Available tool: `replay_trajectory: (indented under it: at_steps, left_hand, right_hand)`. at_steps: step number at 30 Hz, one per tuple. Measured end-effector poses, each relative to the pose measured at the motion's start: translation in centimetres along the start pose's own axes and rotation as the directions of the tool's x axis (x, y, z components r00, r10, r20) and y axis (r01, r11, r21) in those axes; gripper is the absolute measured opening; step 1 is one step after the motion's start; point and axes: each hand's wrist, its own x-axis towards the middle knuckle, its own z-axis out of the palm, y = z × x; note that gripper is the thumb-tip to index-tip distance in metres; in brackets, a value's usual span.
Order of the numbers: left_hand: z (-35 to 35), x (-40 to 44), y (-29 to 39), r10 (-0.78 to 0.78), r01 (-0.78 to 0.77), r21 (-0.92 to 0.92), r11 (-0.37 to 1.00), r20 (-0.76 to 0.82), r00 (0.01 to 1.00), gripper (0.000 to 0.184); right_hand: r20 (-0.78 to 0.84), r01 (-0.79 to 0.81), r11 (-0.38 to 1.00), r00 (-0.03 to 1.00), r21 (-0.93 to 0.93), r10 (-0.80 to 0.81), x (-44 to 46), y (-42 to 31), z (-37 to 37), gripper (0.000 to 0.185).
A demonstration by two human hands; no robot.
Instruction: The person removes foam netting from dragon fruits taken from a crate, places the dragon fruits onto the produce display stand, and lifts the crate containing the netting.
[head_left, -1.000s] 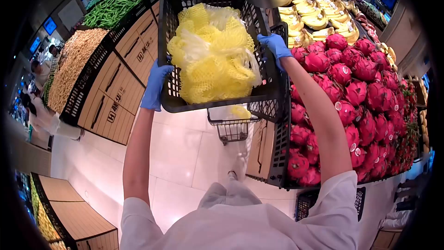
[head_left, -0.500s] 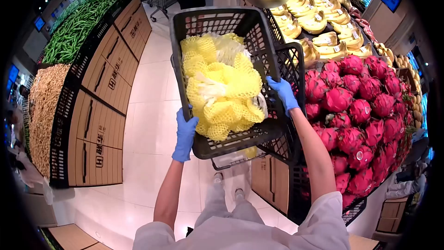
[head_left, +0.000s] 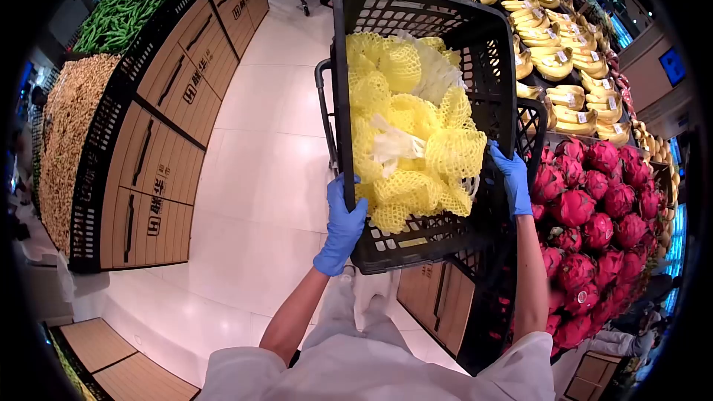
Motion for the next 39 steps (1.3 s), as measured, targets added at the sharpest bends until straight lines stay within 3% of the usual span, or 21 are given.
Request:
replay_trajectory:
  at_steps: [3,5,7,10,11,13,15,17,18,19,21,23,25,27,29,31,33,35,37,39]
  left_hand:
    - [0.8,0.6,0.5,-0.005,0.005,0.012,1.0,-0.034,0.999,0.037]
    - [1.0,1.2,0.7,-0.004,0.007,0.057,0.998,-0.04,0.999,0.036]
    - [1.2,1.0,0.5,0.041,-0.03,0.243,0.97,-0.041,0.998,0.041]
    - [1.9,0.8,0.8,0.097,-0.075,0.288,0.955,-0.064,0.993,0.042]
    - [2.1,0.8,1.0,0.098,-0.08,0.288,0.954,-0.05,0.994,0.042]
    - [2.0,0.5,1.4,-0.045,0.055,0.177,0.983,-0.06,0.997,0.039]
    - [1.8,0.6,2.3,-0.095,0.097,0.093,0.991,-0.028,0.995,0.043]
    - [1.8,0.9,3.5,-0.162,0.163,0.042,0.986,-0.043,0.986,0.049]
    - [1.6,1.1,3.2,-0.152,0.156,0.123,0.98,-0.044,0.987,0.052]
    - [1.5,1.0,3.2,-0.148,0.151,0.127,0.98,-0.03,0.989,0.052]
    - [0.9,0.4,3.9,0.004,0.023,0.256,0.966,-0.102,0.995,0.048]
    - [0.0,-0.7,4.0,0.359,-0.23,0.479,0.847,-0.198,0.912,0.034]
    - [-0.3,-2.4,6.2,0.464,-0.351,0.389,0.852,-0.25,0.85,0.022]
    - [0.5,-4.9,8.5,0.397,-0.358,0.231,0.905,-0.151,0.906,0.018]
    - [2.2,-7.1,9.6,0.434,-0.437,0.104,0.893,0.053,0.899,0.016]
    - [4.6,-9.5,11.3,0.445,-0.464,0.025,0.885,0.241,0.862,0.013]
    - [7.1,-12.1,12.5,0.444,-0.448,-0.088,0.89,0.394,0.805,0.015]
    - [9.4,-14.6,12.9,0.514,-0.46,-0.24,0.855,0.517,0.685,0.024]
    - [11.4,-17.7,13.6,0.514,-0.414,-0.309,0.857,0.582,0.631,0.025]
    - [13.6,-21.9,15.1,0.5,-0.339,-0.368,0.866,0.673,0.546,0.021]
  right_hand:
    - [0.023,0.001,0.998,1.0,0.061,-0.002,0.4,-0.6,1.5,0.027]
    - [-0.073,-0.213,0.977,0.975,-0.031,0.21,-0.4,-2.1,2.6,0.029]
    - [-0.07,-0.193,0.981,0.979,-0.016,0.191,0.5,-0.5,2.0,0.03]
    - [-0.109,0.126,0.981,0.984,-0.147,-0.142,3.0,4.1,0.3,0.028]
    - [-0.122,0.122,0.982,0.983,-0.146,-0.14,3.0,3.9,0.2,0.028]
    - [-0.121,0.01,0.996,0.992,-0.088,-0.021,2.5,3.7,0.0,0.029]
    - [-0.168,0.049,0.946,0.98,-0.319,-0.108,2.4,3.1,-0.4,0.034]
    - [-0.143,0.081,0.972,0.983,-0.223,-0.114,3.7,4.1,-0.7,0.036]
    - [-0.142,-0.007,0.982,0.99,-0.191,-0.02,3.5,3.0,-0.5,0.037]
    - [-0.099,0.004,0.983,0.995,-0.184,-0.022,3.0,2.1,-0.5,0.041]
    - [-0.189,0.061,0.928,0.972,-0.368,-0.139,1.6,1.0,0.3,0.045]
    - [-0.31,-0.017,0.671,0.895,-0.742,-0.32,-1.3,-0.7,1.1,0.045]
    - [-0.374,0.259,0.832,0.8,-0.49,-0.469,-5.2,-2.4,2.3,0.036]
    - [-0.339,0.376,0.877,0.817,-0.3,-0.467,-10.9,-4.0,2.9,0.03]
    - [-0.307,0.284,0.957,0.918,0.062,-0.252,-17.1,-4.8,3.6,0.03]
    - [-0.217,0.171,0.959,0.969,0.225,-0.122,-23.0,-7.0,3.6,0.03]
    - [-0.193,0.263,0.959,0.951,0.105,-0.24,-27.4,-6.3,2.5,0.027]
    - [-0.298,0.201,0.978,0.939,0.063,-0.173,-31.9,-4.3,1.0,0.024]
    - [-0.397,0.204,0.975,0.905,0.092,-0.152,-35.3,-2.9,-1.0,0.02]
    - [-0.56,0.25,0.931,0.826,0.266,-0.062,-39.7,-2.5,-3.5,0.018]
